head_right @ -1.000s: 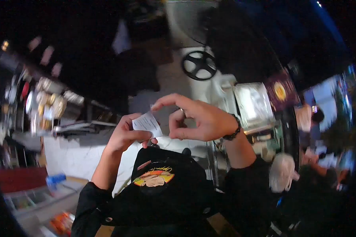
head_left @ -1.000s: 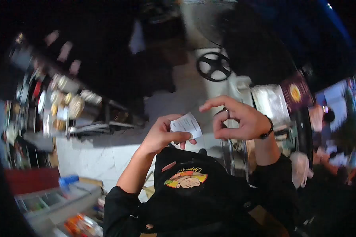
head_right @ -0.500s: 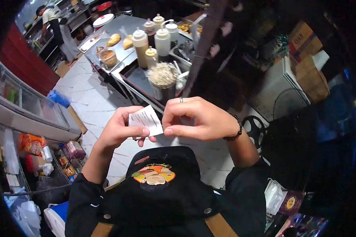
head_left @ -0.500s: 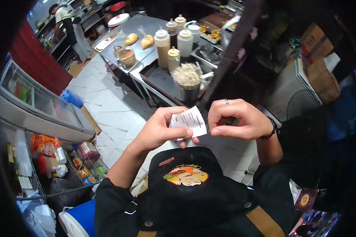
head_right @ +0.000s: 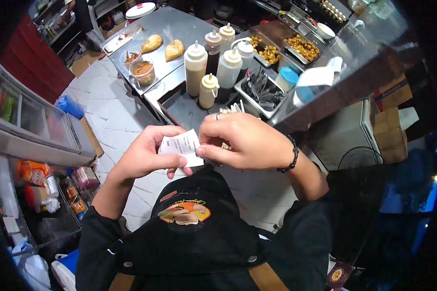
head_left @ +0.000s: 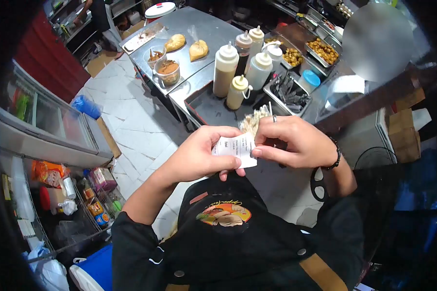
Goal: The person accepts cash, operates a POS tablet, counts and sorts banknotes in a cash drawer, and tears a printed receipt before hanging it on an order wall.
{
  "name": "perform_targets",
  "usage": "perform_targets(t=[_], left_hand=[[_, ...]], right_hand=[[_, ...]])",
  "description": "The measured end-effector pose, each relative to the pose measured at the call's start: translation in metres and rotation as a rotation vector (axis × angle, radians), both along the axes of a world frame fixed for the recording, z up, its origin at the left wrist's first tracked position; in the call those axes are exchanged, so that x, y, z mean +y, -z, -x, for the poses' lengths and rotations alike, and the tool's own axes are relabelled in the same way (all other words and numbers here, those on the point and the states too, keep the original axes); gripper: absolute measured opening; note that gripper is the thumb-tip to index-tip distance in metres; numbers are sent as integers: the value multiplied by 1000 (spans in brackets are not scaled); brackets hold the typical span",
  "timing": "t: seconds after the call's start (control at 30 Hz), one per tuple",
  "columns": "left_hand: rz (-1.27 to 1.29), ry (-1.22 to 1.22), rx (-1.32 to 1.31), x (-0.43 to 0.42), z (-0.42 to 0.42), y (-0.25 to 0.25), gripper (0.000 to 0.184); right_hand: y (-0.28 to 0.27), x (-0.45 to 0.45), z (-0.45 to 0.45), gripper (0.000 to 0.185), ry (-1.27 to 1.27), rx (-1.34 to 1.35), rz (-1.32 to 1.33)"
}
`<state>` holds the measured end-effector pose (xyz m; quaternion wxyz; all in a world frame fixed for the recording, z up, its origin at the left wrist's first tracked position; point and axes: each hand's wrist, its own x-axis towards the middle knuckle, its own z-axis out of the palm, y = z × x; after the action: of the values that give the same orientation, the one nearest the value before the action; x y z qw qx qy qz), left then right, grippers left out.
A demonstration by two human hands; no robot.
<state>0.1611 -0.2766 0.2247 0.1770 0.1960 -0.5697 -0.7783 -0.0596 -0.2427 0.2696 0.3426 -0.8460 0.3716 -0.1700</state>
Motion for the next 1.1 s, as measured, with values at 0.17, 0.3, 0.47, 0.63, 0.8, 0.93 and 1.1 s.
perform_targets(t=[0.17, 0.3, 0.47, 0.63, 0.8, 0.93, 1.1], left_hand=[[139, -15, -80, -50, 22, 4, 27], [328, -75, -116, -85, 46, 4, 20], [278, -65, -75, -127, 77, 11, 19], [204, 74, -76, -173, 104, 8, 19], [186, 245, 26, -220, 120, 31, 34], [325, 270, 175, -262, 107, 38, 55], [11, 425, 115, -305, 80, 61, 45]], right_hand=[[13, -37, 16, 19, 215, 54, 180], [11, -54, 29, 20, 443, 91, 257], [14, -79, 47, 36, 735, -200, 176], [11, -87, 60, 14, 931, -538, -224], [-3, -104, 49, 15, 1144, -291, 6], [-52, -128, 48, 10, 1288, 106, 265], [-119, -171, 69, 7, 1480, 694, 387]])
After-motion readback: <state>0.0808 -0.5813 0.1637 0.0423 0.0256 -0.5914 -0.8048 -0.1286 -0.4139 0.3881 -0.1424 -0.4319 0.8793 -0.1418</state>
